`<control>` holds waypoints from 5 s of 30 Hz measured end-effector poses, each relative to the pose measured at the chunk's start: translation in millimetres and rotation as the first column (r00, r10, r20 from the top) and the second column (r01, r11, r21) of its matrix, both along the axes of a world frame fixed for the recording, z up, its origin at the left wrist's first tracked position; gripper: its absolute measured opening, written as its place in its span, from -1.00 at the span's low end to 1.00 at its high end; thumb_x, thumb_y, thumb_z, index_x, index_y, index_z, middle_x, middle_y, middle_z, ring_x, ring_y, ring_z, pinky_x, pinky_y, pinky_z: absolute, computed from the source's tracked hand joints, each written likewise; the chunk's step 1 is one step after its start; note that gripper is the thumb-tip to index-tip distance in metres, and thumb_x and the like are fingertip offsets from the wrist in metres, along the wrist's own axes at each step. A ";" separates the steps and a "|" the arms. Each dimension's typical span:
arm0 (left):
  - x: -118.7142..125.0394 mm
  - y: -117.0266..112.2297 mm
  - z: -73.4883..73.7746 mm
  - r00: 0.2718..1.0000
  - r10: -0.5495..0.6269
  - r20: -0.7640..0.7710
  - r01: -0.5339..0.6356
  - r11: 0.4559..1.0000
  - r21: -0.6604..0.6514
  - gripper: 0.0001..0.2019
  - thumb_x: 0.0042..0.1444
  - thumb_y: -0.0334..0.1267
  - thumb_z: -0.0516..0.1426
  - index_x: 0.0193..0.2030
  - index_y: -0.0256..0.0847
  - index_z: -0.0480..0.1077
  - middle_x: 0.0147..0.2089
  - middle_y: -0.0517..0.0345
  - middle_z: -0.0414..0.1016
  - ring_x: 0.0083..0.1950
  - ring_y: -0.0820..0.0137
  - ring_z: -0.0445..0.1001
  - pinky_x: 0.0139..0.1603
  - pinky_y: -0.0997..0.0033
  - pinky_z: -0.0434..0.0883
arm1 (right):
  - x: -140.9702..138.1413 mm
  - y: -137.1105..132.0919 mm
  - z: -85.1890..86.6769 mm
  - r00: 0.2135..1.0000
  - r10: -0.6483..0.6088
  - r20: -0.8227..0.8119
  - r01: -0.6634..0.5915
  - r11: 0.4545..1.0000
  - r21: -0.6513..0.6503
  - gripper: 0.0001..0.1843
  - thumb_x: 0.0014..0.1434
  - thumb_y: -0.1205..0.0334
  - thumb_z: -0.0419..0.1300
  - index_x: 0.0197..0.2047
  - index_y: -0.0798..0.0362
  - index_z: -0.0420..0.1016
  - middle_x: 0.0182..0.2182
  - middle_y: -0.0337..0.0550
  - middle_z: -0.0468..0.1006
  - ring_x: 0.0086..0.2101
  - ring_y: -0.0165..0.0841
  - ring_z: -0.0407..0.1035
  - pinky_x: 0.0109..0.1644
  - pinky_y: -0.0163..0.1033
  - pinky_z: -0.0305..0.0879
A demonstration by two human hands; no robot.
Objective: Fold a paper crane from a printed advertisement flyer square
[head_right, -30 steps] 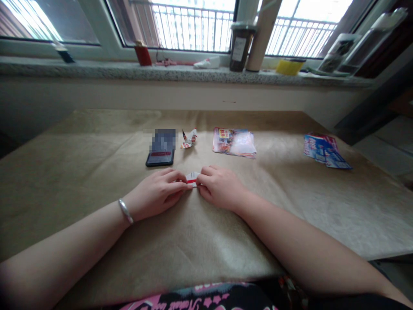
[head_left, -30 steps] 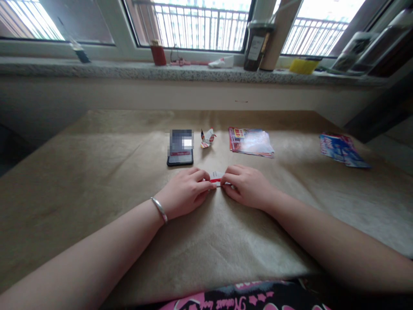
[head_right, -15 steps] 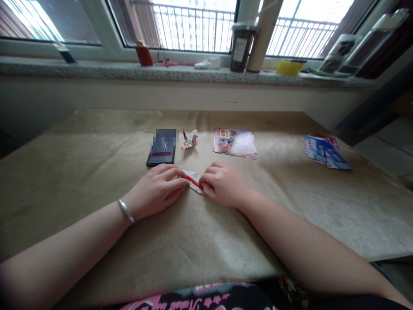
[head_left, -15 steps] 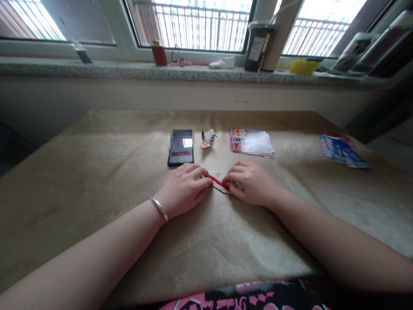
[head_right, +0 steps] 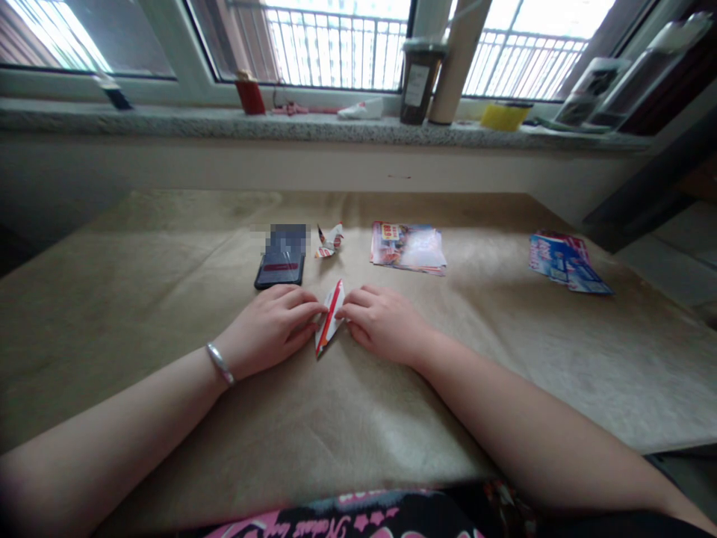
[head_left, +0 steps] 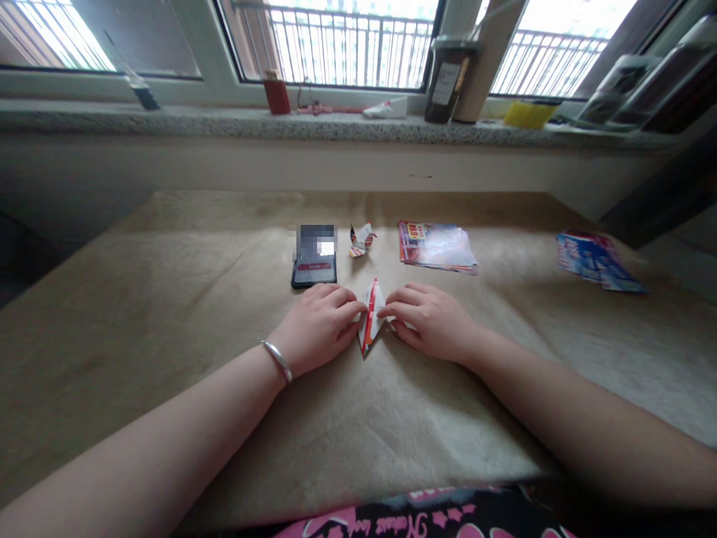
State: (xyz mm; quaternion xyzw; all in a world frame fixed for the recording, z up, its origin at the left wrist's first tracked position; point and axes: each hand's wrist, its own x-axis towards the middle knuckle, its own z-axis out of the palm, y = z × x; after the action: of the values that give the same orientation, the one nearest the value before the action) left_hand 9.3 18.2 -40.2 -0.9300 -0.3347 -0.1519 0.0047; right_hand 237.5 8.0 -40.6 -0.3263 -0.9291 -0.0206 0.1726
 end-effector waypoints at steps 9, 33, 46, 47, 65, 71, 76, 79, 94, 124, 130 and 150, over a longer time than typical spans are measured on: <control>2.0 -3.4 3.3 1.000 -0.024 -0.005 0.024 0.999 -0.038 -0.71 0.22 -0.11 0.00 -0.05 -0.19 0.40 -0.12 0.04 0.44 -0.06 0.25 0.35 0.03 0.17 0.30 | -1.8 4.3 -4.3 0.999 -0.024 0.026 0.023 0.999 0.038 -0.80 0.21 0.32 0.06 -0.19 0.03 0.50 -0.24 -0.12 0.54 -0.22 -0.28 0.33 -0.14 -0.18 0.30; 1.4 -8.2 5.4 0.996 -0.060 -0.063 0.053 0.992 -0.113 -0.60 0.01 -0.33 0.05 0.05 -0.22 0.32 0.01 0.01 0.34 0.04 0.20 0.26 0.13 0.16 0.25 | -2.3 4.9 -3.6 1.000 0.008 0.020 -0.009 0.999 0.031 -0.80 0.21 0.25 0.10 -0.13 0.04 0.48 -0.18 -0.08 0.53 -0.13 -0.25 0.33 -0.05 -0.13 0.29; 0.1 0.3 0.3 0.995 -0.093 0.034 0.096 0.990 -0.102 -0.55 -0.04 -0.48 0.04 0.04 -0.18 0.35 -0.01 0.09 0.42 0.02 0.27 0.31 0.10 0.18 0.31 | -2.0 2.0 -5.1 1.000 0.021 0.011 -0.021 0.999 0.031 -0.81 0.23 0.22 0.08 -0.16 0.01 0.49 -0.22 -0.12 0.53 -0.19 -0.29 0.32 -0.13 -0.19 0.26; 0.2 0.4 0.6 0.995 -0.096 0.037 0.100 0.990 -0.103 -0.56 -0.04 -0.49 0.04 0.03 -0.18 0.35 -0.01 0.09 0.43 0.02 0.28 0.32 0.10 0.17 0.31 | -2.3 1.8 -4.8 1.000 0.021 0.011 -0.021 0.999 0.033 -0.81 0.23 0.22 0.08 -0.17 0.01 0.49 -0.22 -0.12 0.53 -0.19 -0.29 0.32 -0.14 -0.19 0.26; 1.4 -0.3 -0.7 0.995 -0.101 0.017 0.102 0.994 -0.050 -0.71 0.10 -0.40 0.02 -0.04 -0.18 0.39 -0.06 0.06 0.41 -0.06 0.28 0.33 -0.01 0.23 0.34 | -5.6 1.6 -5.9 1.000 0.000 0.027 -0.001 1.000 0.015 -0.78 0.24 0.20 0.04 -0.19 0.03 0.49 -0.28 -0.11 0.52 -0.24 -0.31 0.31 -0.19 -0.23 0.23; 2.3 -0.3 -0.9 0.993 -0.118 -0.024 0.119 0.993 0.022 -0.77 0.17 -0.36 0.00 -0.10 -0.15 0.42 -0.15 0.09 0.45 -0.13 0.31 0.34 -0.08 0.27 0.32 | -6.5 0.5 -4.7 0.999 -0.002 0.035 0.001 1.000 0.029 -0.76 0.25 0.20 0.02 -0.25 0.03 0.51 -0.32 -0.11 0.51 -0.29 -0.33 0.31 -0.24 -0.25 0.20; 3.1 -0.7 -0.5 0.992 -0.115 -0.045 0.117 0.992 0.043 -0.80 0.20 -0.33 0.00 -0.16 -0.15 0.43 -0.20 0.11 0.47 -0.17 0.33 0.35 -0.13 0.29 0.31 | -6.6 0.3 -4.8 0.999 -0.006 0.040 0.005 0.999 0.036 -0.74 0.27 0.20 0.00 -0.26 0.03 0.51 -0.33 -0.12 0.50 -0.29 -0.33 0.30 -0.25 -0.24 0.19; 3.6 -1.1 0.0 0.993 -0.106 -0.053 0.109 0.993 0.056 -0.82 0.20 -0.33 0.01 -0.20 -0.17 0.44 -0.25 0.11 0.46 -0.21 0.35 0.35 -0.17 0.32 0.31 | -6.9 0.4 -5.0 1.000 -0.002 0.030 0.001 0.999 0.045 -0.75 0.27 0.20 0.01 -0.27 0.03 0.51 -0.35 -0.11 0.50 -0.31 -0.34 0.29 -0.26 -0.24 0.18; 4.5 -2.2 1.1 0.997 -0.072 -0.036 0.074 0.995 0.068 -0.80 0.19 -0.37 -0.02 -0.28 -0.21 0.44 -0.34 0.10 0.45 -0.34 0.39 0.33 -0.32 0.39 0.31 | -8.2 0.6 -4.9 1.000 0.001 0.021 -0.001 0.999 0.033 -0.79 0.25 0.21 0.04 -0.29 0.03 0.48 -0.35 -0.12 0.49 -0.30 -0.32 0.28 -0.25 -0.24 0.17; 3.7 -7.0 3.5 0.992 -0.091 -0.081 0.101 0.987 0.122 -0.83 0.24 -0.32 0.02 -0.26 -0.22 0.43 -0.36 0.16 0.47 -0.31 0.41 0.39 -0.32 0.46 0.33 | -17.7 8.1 -9.5 0.958 -0.213 -0.193 0.139 0.931 -0.337 -0.95 0.09 0.34 0.14 -0.37 0.08 0.44 -0.44 -0.19 0.48 -0.35 -0.38 0.29 -0.24 -0.30 0.16; 3.5 -7.3 2.6 0.994 -0.071 -0.079 0.080 0.989 0.124 -0.80 0.24 -0.30 0.01 -0.31 -0.22 0.45 -0.37 0.15 0.44 -0.33 0.41 0.37 -0.34 0.46 0.32 | -18.0 8.1 -9.2 0.946 -0.260 -0.194 0.179 0.917 -0.356 -0.96 0.10 0.30 0.16 -0.37 0.07 0.41 -0.47 -0.22 0.45 -0.38 -0.39 0.26 -0.28 -0.31 0.13; 0.7 -17.1 16.2 0.942 -0.126 -0.312 0.185 0.968 0.169 -0.86 0.18 -0.39 0.07 -0.15 -0.26 0.41 -0.32 0.11 0.46 -0.32 0.37 0.40 -0.39 0.40 0.32 | -19.8 9.8 -9.7 0.943 -0.305 -0.135 0.244 0.906 -0.344 -0.89 0.09 0.26 0.17 -0.45 0.06 0.34 -0.49 -0.22 0.43 -0.41 -0.40 0.25 -0.32 -0.31 0.10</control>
State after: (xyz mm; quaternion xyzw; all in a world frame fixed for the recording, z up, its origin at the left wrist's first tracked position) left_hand 10.0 1.1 -23.9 -0.9608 -0.2387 -0.0415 0.1346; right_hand 217.6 17.8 -50.3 -0.4787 -0.8441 0.1380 0.1983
